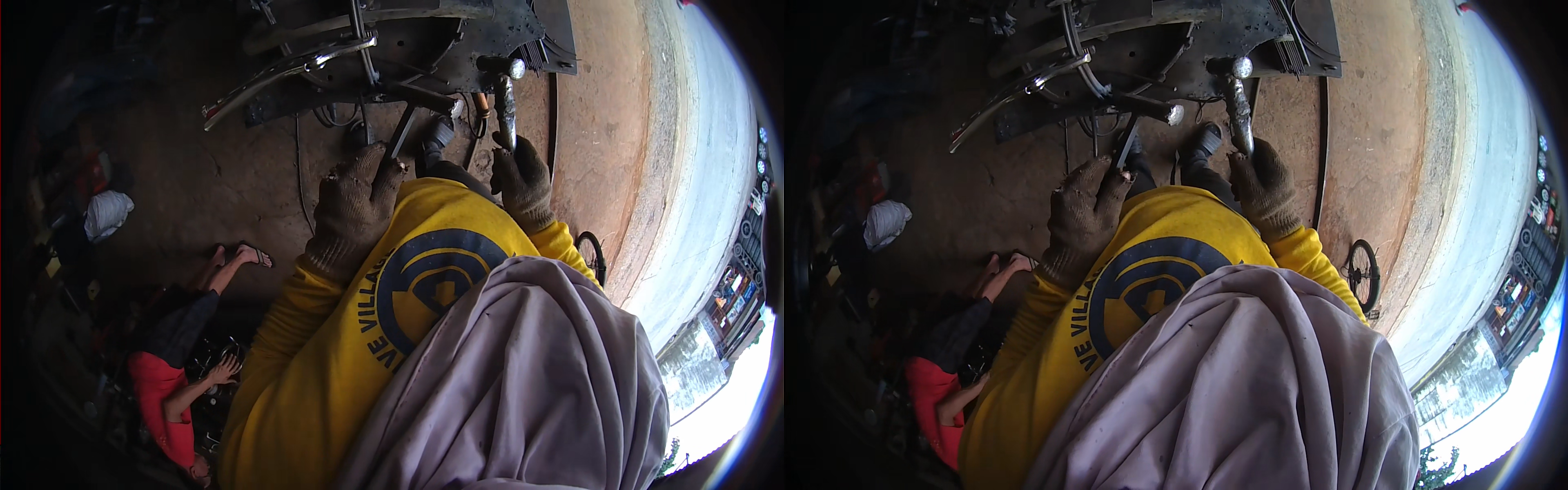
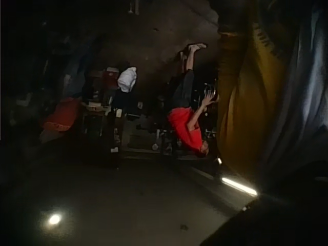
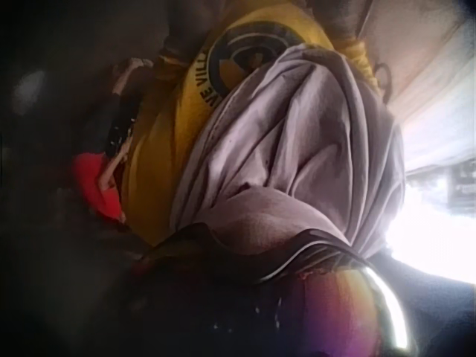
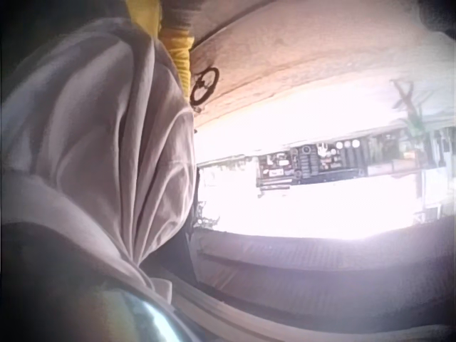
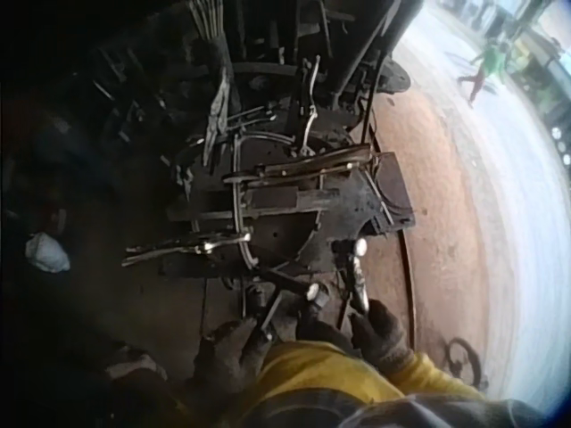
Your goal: The person assembles a metal structure by clamping pieces together, grinding metal surfaces to remove imperfections, and using a hammer to fit parts into place.
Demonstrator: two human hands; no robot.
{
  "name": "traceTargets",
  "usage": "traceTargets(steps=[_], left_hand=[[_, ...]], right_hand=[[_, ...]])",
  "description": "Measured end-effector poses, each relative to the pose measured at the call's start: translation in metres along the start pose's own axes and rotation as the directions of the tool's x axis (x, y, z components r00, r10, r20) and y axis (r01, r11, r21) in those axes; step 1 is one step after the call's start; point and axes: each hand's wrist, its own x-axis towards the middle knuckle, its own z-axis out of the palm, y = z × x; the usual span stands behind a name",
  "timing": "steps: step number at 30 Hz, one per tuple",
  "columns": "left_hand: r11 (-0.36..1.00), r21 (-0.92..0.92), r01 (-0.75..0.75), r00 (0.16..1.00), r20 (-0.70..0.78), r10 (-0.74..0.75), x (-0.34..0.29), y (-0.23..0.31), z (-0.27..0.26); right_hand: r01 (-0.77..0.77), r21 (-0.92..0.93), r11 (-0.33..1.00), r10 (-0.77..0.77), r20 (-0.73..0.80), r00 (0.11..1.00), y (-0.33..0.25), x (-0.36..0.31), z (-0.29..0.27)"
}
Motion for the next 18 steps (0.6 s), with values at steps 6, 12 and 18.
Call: traceTargets(steps=[6,12,18], left_hand=[[1.0,0.009,-0.023,0.995,-0.096,0.024,-0.005,-0.002,0.011],[0.986,-0.107,0.129,0.991,-0.002,-0.13,0.001,0.014,0.006],[0.978,-0.149,0.147,0.989,0.001,-0.148,0.001,0.014,0.008]], right_hand=[[0.084,-0.04,0.996,-0.082,0.034,0.996,-0.004,0.002,-0.004],[0.295,0.164,0.941,-0.309,0.066,0.949,0.005,-0.005,-0.011],[0.164,0.278,0.946,-0.197,0.094,0.976,0.001,-0.013,-0.007]])
